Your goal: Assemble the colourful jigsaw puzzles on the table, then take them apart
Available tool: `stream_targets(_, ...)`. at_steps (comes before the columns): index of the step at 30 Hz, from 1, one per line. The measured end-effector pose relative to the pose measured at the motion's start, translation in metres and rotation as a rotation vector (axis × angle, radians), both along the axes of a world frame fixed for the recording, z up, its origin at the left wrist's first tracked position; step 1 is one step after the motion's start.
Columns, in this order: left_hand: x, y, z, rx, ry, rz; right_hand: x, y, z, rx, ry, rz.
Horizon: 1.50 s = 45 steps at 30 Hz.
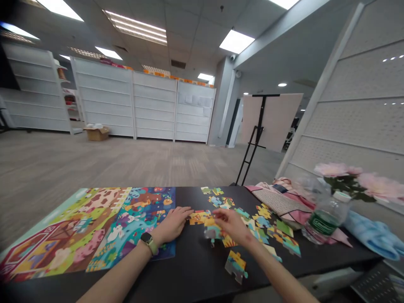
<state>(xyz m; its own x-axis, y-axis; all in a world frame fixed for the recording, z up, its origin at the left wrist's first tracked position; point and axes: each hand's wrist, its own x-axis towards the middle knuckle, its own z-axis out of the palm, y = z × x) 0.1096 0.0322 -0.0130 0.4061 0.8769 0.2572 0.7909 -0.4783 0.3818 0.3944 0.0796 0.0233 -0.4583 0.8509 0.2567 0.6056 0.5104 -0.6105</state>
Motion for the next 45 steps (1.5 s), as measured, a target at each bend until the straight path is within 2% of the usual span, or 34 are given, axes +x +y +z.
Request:
stream_targets(3,-0.002,0.000,-0.001,0.000,0.009,-0.003,-0.046,-0.019,-0.022,0.009,0.016,0.040)
stream_targets(5,-0.003,-0.001,0.001,0.003,0.018,-0.013,-0.059,-0.024,-0.028,0.051,0.014,0.028)
stream_targets(9,-0.002,-0.002,0.004,0.002,0.021,-0.017,-0.055,-0.036,-0.027,0.130,-0.045,0.027)
stream_targets(16,-0.001,0.002,0.001,-0.016,0.007,-0.003,-0.043,-0.067,-0.033,0.158,-0.200,0.078)
stream_targets(21,-0.001,0.001,0.003,-0.009,0.012,-0.026,-0.054,-0.074,-0.019,0.215,-0.305,0.093)
stream_targets(26,0.001,-0.006,0.013,-0.007,0.044,-0.120,-0.061,-0.076,-0.006,0.223,-0.332,0.098)
stream_targets(28,0.001,-0.009,0.016,-0.007,0.062,-0.137,-0.054,-0.074,-0.006,0.189,-0.283,0.129)
stream_targets(30,0.002,-0.012,0.019,0.001,0.074,-0.140,-0.036,-0.072,-0.010,0.165,-0.195,0.101)
stream_targets(34,0.006,-0.017,0.022,0.018,0.075,-0.128,0.019,-0.077,-0.021,0.136,-0.051,-0.136)
stream_targets(37,0.012,-0.019,0.021,0.019,0.060,-0.093,0.052,-0.096,-0.029,0.093,-0.036,-0.196)
stream_targets(41,0.019,-0.020,0.018,0.024,0.054,-0.035,0.063,-0.125,-0.039,0.060,-0.057,-0.165)
stream_targets(45,0.022,-0.021,0.017,0.016,0.065,-0.005,0.059,-0.133,-0.050,0.068,-0.107,-0.170)
